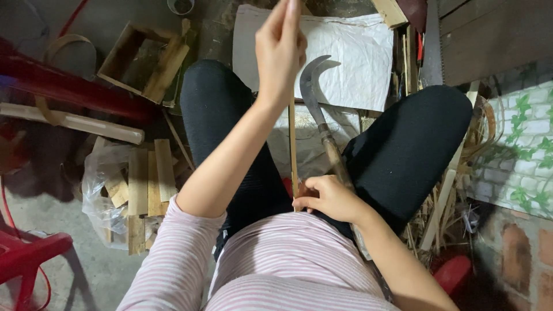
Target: A person uses a curved sickle blade to shave and smooth a long strip of bamboo in a workshop environment.
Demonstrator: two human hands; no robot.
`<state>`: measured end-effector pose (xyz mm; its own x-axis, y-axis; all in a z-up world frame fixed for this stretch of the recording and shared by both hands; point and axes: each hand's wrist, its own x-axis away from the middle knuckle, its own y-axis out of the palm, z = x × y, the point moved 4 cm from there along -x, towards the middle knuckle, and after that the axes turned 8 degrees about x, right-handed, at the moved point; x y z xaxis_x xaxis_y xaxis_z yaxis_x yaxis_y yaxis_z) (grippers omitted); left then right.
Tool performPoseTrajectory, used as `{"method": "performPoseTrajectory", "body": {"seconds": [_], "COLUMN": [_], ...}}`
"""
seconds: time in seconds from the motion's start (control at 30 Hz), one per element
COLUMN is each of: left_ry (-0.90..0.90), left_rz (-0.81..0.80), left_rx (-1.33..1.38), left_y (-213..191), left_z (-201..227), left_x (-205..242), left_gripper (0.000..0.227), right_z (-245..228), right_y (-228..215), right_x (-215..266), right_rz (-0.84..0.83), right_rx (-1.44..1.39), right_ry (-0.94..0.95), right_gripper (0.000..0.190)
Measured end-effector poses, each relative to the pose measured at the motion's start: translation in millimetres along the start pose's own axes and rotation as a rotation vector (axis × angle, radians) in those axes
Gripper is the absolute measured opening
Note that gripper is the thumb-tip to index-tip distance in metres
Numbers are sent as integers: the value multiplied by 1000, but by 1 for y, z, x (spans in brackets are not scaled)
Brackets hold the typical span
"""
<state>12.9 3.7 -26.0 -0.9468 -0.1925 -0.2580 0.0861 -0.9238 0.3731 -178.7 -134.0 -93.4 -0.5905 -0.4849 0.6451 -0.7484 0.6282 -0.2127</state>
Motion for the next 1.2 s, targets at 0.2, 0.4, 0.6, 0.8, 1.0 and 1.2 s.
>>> {"method": "performPoseTrajectory", "body": {"seconds": [0.2, 0.4, 0.6, 0.8, 1.0, 1.2], "left_ry": [-109, -68, 129, 207, 232, 196], "left_rz": [101, 162, 352, 278, 164, 150], "left_rx": [-151, -161, -10, 8, -181, -348], "left_y": [-22, -45, -72, -69, -45, -27], "left_z": [-33, -27, 14, 26, 19, 23], "left_x": [28, 13, -24, -34, -29, -15], "left_gripper": [44, 51, 27, 37, 42, 47], "right_z": [29, 54, 51, 40, 29, 6], "right_y": [12, 21, 2, 2, -4, -8], "right_x": [-16, -27, -14, -11, -11, 4], "right_rz": [-141, -172, 296, 168, 196, 225], "right_rx": [72, -235, -341, -663, -497, 15], "right_ry": [-73, -193, -283, -281, -253, 105], "right_gripper": [9, 7, 11, 12, 19, 15]}}
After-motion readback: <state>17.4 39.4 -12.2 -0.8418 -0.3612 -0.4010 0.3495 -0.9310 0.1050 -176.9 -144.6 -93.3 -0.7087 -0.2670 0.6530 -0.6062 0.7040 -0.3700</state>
